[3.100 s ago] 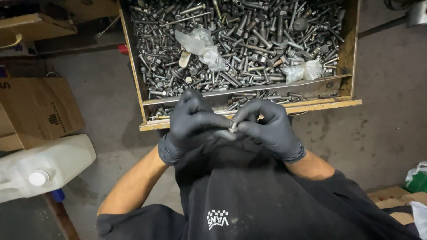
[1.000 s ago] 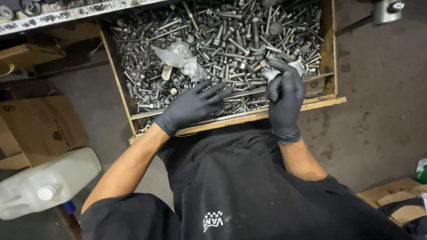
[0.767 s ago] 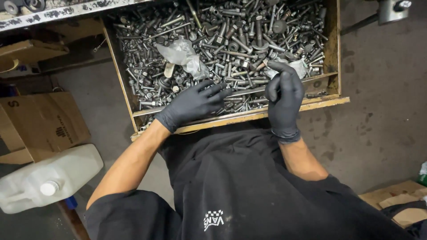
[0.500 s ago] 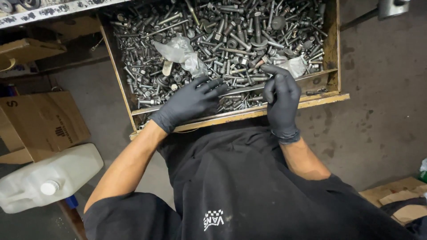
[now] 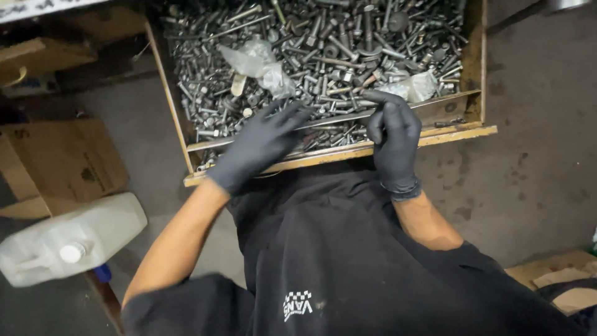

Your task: The person sorts through a large collection of metal fasteners in an open drawer. They pick up individual bolts and screws, inspect them by turning them over in their gloved hands, and place them back into the drawer.

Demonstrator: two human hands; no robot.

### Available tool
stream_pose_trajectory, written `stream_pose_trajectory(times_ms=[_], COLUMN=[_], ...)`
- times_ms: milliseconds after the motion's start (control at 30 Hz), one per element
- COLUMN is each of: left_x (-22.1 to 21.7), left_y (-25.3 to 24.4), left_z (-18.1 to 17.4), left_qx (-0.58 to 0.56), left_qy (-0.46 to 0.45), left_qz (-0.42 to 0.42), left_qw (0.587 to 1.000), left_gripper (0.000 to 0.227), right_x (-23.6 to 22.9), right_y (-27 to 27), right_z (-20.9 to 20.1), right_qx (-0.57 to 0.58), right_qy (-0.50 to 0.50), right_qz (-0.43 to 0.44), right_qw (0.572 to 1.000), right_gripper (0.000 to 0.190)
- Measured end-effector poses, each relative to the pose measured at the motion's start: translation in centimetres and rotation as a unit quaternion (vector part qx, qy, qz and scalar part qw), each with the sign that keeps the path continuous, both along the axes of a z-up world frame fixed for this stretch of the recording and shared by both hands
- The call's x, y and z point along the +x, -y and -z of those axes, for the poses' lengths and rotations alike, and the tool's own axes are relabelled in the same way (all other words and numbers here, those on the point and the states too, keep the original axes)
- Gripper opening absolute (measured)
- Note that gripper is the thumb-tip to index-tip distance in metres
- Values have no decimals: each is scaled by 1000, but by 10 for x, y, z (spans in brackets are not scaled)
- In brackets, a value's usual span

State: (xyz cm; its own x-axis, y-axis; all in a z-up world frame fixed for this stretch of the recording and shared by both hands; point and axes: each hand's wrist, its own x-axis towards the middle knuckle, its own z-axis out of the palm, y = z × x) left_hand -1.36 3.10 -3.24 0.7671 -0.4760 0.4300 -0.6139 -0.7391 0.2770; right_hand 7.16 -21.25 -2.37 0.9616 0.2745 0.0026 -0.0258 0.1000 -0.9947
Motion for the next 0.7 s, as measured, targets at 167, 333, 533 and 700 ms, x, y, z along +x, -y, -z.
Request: stream_pose_trajectory(times_ms=[167, 333, 533, 700], left_x=[-45, -18, 10, -8], left_y=[-49, -12, 8, -17], left_z=[-13, 4, 31, 12], left_qx=[144, 103, 127, 62], left_qy=[-44, -15, 58, 8], left_qz=[-66, -49, 43, 27], left_qw=[986, 993, 989, 998], left_gripper=[16, 14, 19, 10], right_x=[5, 8, 12, 11], right_y=[0, 2, 11, 9], right_z=[2, -2, 7, 9], right_qx=[14, -2, -1, -14], right_qy=[-14, -9, 7, 1], right_qz=[-13, -23, -6, -21], right_qw=[1000, 1000, 1000, 1000], right_gripper=[40, 41, 41, 40])
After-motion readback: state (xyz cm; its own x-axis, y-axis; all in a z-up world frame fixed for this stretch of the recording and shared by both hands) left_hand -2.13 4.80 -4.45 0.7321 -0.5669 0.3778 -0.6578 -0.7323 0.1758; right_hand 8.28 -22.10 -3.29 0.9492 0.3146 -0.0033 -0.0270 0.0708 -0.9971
